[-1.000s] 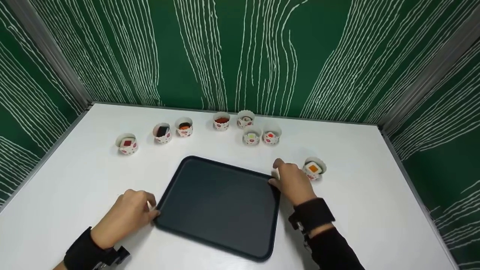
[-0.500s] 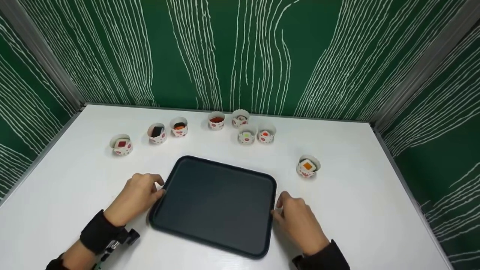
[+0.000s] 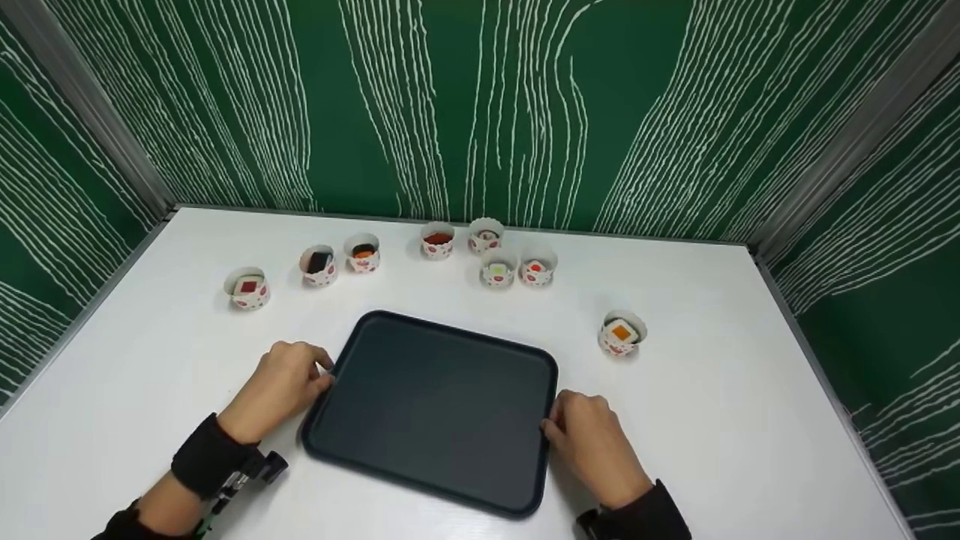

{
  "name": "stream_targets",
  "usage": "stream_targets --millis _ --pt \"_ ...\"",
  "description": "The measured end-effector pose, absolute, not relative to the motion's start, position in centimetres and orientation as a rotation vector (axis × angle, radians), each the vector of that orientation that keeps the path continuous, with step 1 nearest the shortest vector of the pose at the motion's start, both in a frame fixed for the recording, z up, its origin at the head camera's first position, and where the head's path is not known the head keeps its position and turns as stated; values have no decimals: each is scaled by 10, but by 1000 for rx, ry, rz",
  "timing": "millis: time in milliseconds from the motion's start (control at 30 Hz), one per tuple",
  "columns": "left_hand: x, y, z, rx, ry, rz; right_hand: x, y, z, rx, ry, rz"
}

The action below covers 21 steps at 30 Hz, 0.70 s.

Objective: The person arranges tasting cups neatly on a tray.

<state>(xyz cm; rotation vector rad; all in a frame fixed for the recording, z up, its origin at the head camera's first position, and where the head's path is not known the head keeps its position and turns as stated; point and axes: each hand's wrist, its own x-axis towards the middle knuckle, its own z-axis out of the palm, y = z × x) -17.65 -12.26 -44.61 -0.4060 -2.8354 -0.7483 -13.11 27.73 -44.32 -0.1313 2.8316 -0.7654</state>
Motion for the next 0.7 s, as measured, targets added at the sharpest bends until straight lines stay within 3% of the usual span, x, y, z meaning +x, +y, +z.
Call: stream_targets --millis 233,267,333,667,700 --pt "-183 -129 -458 -465 -2828 -771 -143 280 -441 -186 2808 -867" --pt "-176 -125 -445 -448 -2847 -762 -146 281 -441 -212 2821 -878" --pt "-185 -131 -464 -501 -2821 -739 -152 283 -441 -233 2839 -901" --pt "-173 -128 -446 -493 -2908 -761 -170 287 -445 -182 2768 -958" --pt "-179 -131 -458 -498 -2897 -763 -170 287 -445 -183 2769 -959"
